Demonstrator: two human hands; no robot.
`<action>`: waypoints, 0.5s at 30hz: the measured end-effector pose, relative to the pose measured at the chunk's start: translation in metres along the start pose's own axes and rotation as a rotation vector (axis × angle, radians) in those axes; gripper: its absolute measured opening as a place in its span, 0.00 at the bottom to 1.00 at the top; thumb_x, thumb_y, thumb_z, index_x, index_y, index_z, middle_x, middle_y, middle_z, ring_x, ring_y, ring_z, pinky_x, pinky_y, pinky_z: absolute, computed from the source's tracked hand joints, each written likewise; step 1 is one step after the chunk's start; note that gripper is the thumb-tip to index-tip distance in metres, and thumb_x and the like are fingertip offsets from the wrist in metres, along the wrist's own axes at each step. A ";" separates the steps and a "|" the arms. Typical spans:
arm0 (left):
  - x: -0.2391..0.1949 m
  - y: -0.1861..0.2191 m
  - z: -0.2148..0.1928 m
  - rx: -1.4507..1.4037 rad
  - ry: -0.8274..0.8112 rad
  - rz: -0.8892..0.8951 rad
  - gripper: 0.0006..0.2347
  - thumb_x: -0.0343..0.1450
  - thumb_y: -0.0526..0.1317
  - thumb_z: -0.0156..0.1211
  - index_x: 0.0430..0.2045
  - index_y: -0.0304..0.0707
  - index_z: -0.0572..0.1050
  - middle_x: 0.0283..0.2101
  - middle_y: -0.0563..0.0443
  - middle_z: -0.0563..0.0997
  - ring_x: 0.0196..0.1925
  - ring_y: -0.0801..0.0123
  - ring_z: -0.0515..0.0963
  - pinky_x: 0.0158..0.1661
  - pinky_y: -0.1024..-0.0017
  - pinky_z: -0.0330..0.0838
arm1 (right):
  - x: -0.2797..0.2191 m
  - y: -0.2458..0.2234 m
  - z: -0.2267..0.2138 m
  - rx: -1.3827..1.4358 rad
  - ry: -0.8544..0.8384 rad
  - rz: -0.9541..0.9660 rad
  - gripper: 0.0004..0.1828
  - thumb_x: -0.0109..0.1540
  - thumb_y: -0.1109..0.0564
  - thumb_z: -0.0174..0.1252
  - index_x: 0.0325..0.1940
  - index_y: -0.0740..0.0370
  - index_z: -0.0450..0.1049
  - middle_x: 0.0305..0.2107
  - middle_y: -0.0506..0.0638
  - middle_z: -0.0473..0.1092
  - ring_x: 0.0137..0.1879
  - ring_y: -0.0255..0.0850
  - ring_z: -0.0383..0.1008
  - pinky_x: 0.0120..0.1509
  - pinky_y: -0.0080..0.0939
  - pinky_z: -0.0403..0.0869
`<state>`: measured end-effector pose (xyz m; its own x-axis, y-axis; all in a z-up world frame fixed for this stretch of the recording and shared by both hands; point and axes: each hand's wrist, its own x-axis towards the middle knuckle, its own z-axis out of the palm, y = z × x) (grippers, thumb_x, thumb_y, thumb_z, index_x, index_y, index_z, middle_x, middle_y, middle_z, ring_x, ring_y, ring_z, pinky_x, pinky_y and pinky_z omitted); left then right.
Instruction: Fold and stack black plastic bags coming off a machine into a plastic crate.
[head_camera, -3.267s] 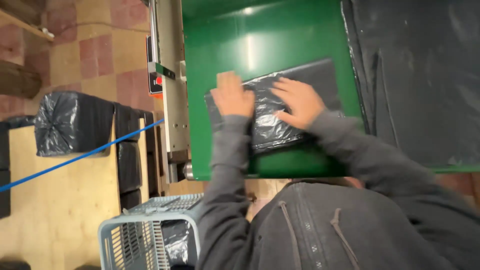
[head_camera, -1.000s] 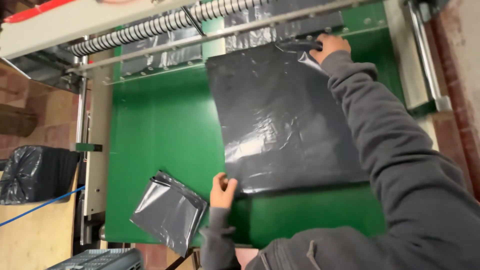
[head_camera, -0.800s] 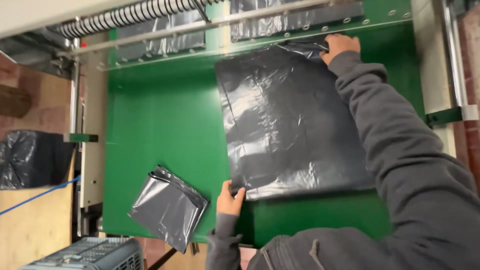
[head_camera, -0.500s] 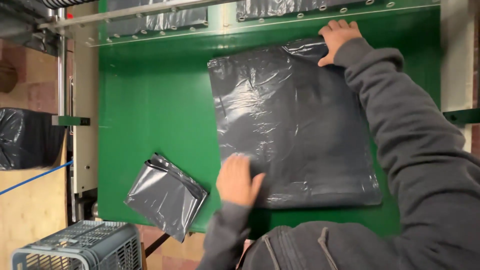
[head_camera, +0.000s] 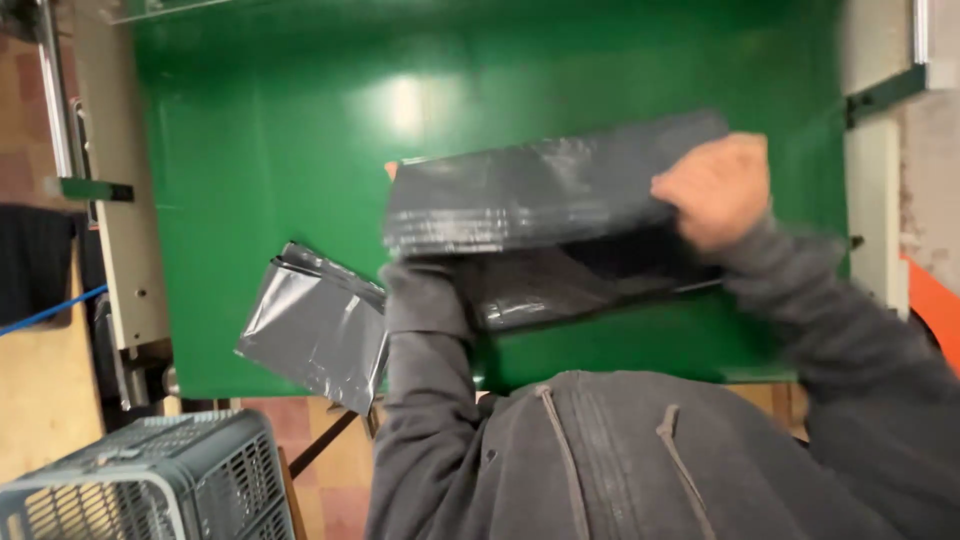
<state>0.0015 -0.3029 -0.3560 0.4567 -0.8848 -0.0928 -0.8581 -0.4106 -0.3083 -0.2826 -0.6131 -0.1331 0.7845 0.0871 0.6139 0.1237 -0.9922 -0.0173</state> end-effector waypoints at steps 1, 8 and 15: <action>-0.005 -0.007 -0.010 -0.567 -0.007 -0.188 0.26 0.72 0.65 0.42 0.62 0.61 0.67 0.66 0.58 0.71 0.64 0.59 0.71 0.63 0.51 0.65 | -0.039 -0.010 0.005 0.009 0.034 -0.026 0.12 0.60 0.56 0.51 0.37 0.50 0.81 0.34 0.43 0.76 0.46 0.45 0.76 0.60 0.52 0.67; -0.069 -0.048 -0.011 -2.262 -0.341 -0.929 0.41 0.72 0.70 0.53 0.73 0.44 0.52 0.73 0.53 0.65 0.69 0.54 0.73 0.56 0.52 0.67 | -0.155 -0.058 -0.004 0.092 -0.334 0.232 0.22 0.53 0.34 0.64 0.46 0.41 0.79 0.47 0.37 0.75 0.69 0.40 0.69 0.78 0.54 0.59; -0.009 0.127 -0.171 -0.345 0.815 -0.373 0.21 0.54 0.40 0.55 0.40 0.36 0.81 0.50 0.41 0.80 0.59 0.50 0.78 0.60 0.48 0.70 | -0.022 -0.094 0.071 0.389 0.060 0.231 0.43 0.68 0.24 0.36 0.70 0.58 0.69 0.61 0.54 0.71 0.70 0.55 0.67 0.72 0.59 0.61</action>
<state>-0.1518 -0.3846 -0.2327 0.5224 -0.5124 0.6816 -0.7720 -0.6237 0.1229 -0.2681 -0.5158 -0.2012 0.7833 -0.1488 0.6036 0.1779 -0.8767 -0.4469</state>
